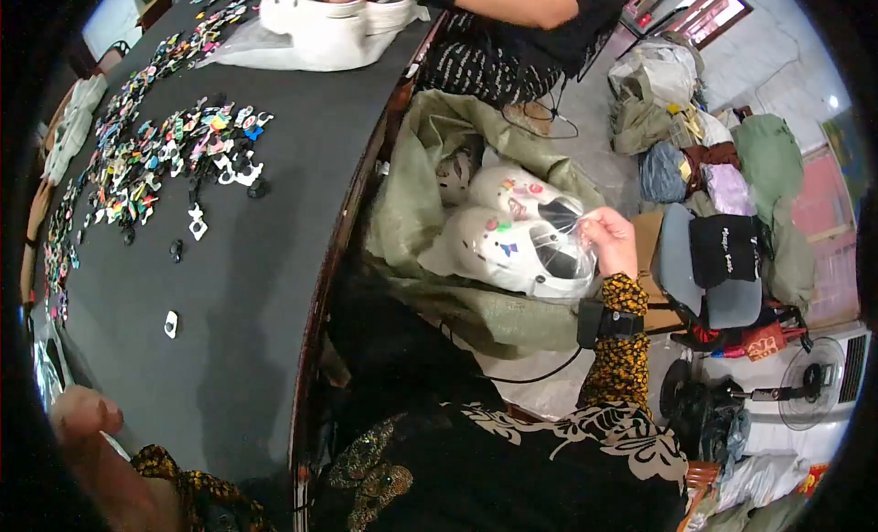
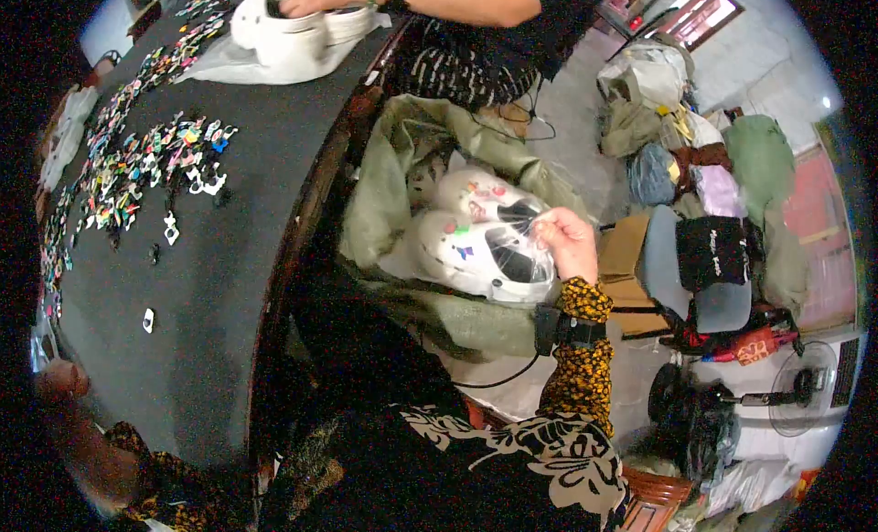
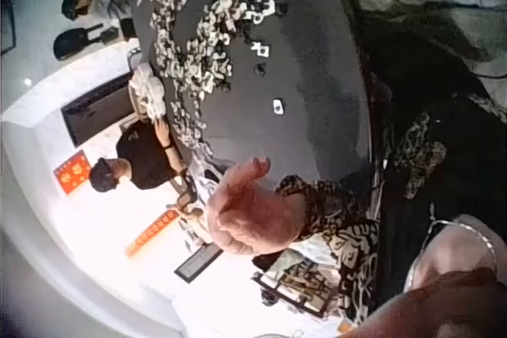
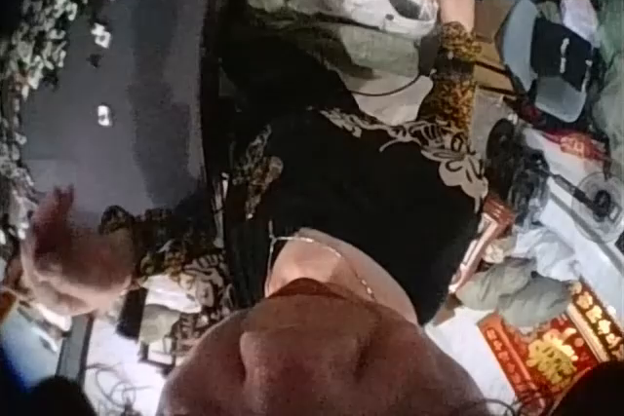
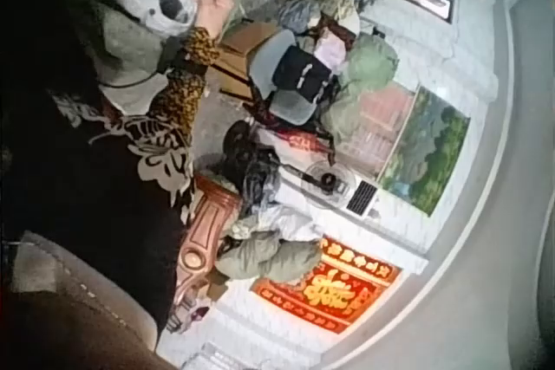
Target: Decorate shoes with charms at a factory workstation.
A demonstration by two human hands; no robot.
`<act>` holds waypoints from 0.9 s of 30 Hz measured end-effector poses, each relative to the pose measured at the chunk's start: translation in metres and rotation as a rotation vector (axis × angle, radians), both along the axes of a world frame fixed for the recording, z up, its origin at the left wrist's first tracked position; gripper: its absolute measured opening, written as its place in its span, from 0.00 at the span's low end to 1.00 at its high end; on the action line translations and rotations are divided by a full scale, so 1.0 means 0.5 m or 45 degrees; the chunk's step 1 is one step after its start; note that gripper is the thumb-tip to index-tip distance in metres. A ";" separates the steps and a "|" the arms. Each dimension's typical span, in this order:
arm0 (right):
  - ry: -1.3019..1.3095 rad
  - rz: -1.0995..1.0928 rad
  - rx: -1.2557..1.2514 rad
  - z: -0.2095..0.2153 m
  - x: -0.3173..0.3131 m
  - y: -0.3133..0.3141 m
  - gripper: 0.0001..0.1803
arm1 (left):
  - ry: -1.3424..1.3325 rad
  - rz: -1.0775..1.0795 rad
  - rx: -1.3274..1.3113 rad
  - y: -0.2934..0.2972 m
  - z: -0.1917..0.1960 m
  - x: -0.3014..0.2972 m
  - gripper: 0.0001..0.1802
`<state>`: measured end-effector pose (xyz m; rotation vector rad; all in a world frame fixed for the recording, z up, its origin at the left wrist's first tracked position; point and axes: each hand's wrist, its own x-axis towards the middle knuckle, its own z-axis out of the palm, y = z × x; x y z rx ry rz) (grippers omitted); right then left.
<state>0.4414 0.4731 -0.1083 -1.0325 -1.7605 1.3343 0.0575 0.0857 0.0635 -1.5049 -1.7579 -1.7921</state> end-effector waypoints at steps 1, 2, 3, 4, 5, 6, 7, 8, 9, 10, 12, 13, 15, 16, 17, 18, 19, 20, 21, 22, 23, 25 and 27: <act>0.088 -0.021 0.025 0.018 -0.009 0.003 0.02 | -0.076 0.095 -0.045 -0.005 -0.008 0.005 0.23; 0.110 -0.016 0.088 0.028 -0.010 0.010 0.02 | -0.154 0.191 -0.089 -0.010 -0.017 0.010 0.21; 0.128 0.010 0.096 0.043 -0.030 0.011 0.02 | -0.219 0.305 -0.132 -0.023 -0.017 0.015 0.19; 0.235 0.007 0.143 0.063 -0.053 0.009 0.02 | -0.289 0.421 -0.174 -0.034 -0.019 0.019 0.17; 0.345 0.010 0.184 0.083 -0.078 0.006 0.02 | -0.277 0.457 -0.163 -0.037 -0.019 0.019 0.17; 0.370 -0.002 0.215 0.106 -0.097 0.004 0.03 | -0.187 0.372 -0.144 -0.033 -0.017 0.018 0.20; 0.314 -0.015 0.293 0.140 -0.111 0.001 0.03 | -0.103 0.283 -0.122 -0.026 -0.019 0.012 0.23; 0.350 -0.041 0.326 0.168 -0.137 -0.005 0.02 | -0.119 0.252 -0.086 -0.022 -0.019 0.015 0.24; 0.341 -0.084 0.355 0.203 -0.150 -0.010 0.01 | -0.142 0.201 -0.071 -0.016 -0.014 0.012 0.22; 0.432 -0.039 0.396 0.223 -0.169 -0.006 0.01 | -0.162 0.203 -0.035 -0.012 -0.012 0.006 0.22; 0.549 0.010 0.470 0.258 -0.167 0.013 0.02 | -0.151 0.234 0.027 -0.008 0.034 0.034 0.21; 0.531 0.057 0.447 0.288 -0.182 0.008 0.03 | -0.191 0.244 0.069 -0.009 0.040 0.031 0.20; 0.647 0.270 0.389 0.323 -0.235 -0.004 0.03 | -0.207 0.229 0.073 -0.030 0.040 0.018 0.18; 0.666 0.329 0.417 0.342 -0.241 -0.005 0.04 | -0.234 0.235 0.064 -0.019 0.029 0.010 0.18; 0.705 0.411 0.420 0.352 -0.257 -0.004 0.04 | -0.247 0.272 0.040 -0.020 0.029 0.010 0.18; 0.705 0.378 0.419 0.362 -0.274 -0.008 0.04 | -0.281 0.308 0.020 -0.020 0.028 0.009 0.17; 0.745 0.447 0.383 0.383 -0.310 -0.033 0.04 | -0.300 0.384 0.010 -0.047 0.054 0.025 0.16; 0.750 0.537 0.350 0.397 -0.334 -0.057 0.04 | -0.299 0.402 -0.017 -0.056 0.045 0.022 0.16; 0.755 0.624 0.315 0.402 -0.358 -0.080 0.05 | -0.297 0.419 -0.046 -0.066 0.040 0.022 0.16; 0.750 0.759 0.316 0.401 -0.385 -0.100 0.07 | -0.317 0.465 -0.082 -0.074 0.044 0.029 0.16; 0.759 0.782 0.322 0.406 -0.402 -0.125 0.07 | -0.344 0.498 -0.082 -0.080 0.049 0.039 0.16; 0.679 0.894 0.259 0.405 -0.443 -0.176 0.08 | -0.381 0.442 -0.106 -0.109 0.061 0.054 0.14; 0.707 1.158 0.162 0.390 -0.491 -0.220 0.10 | -0.295 0.490 -0.300 -0.142 0.077 0.075 0.12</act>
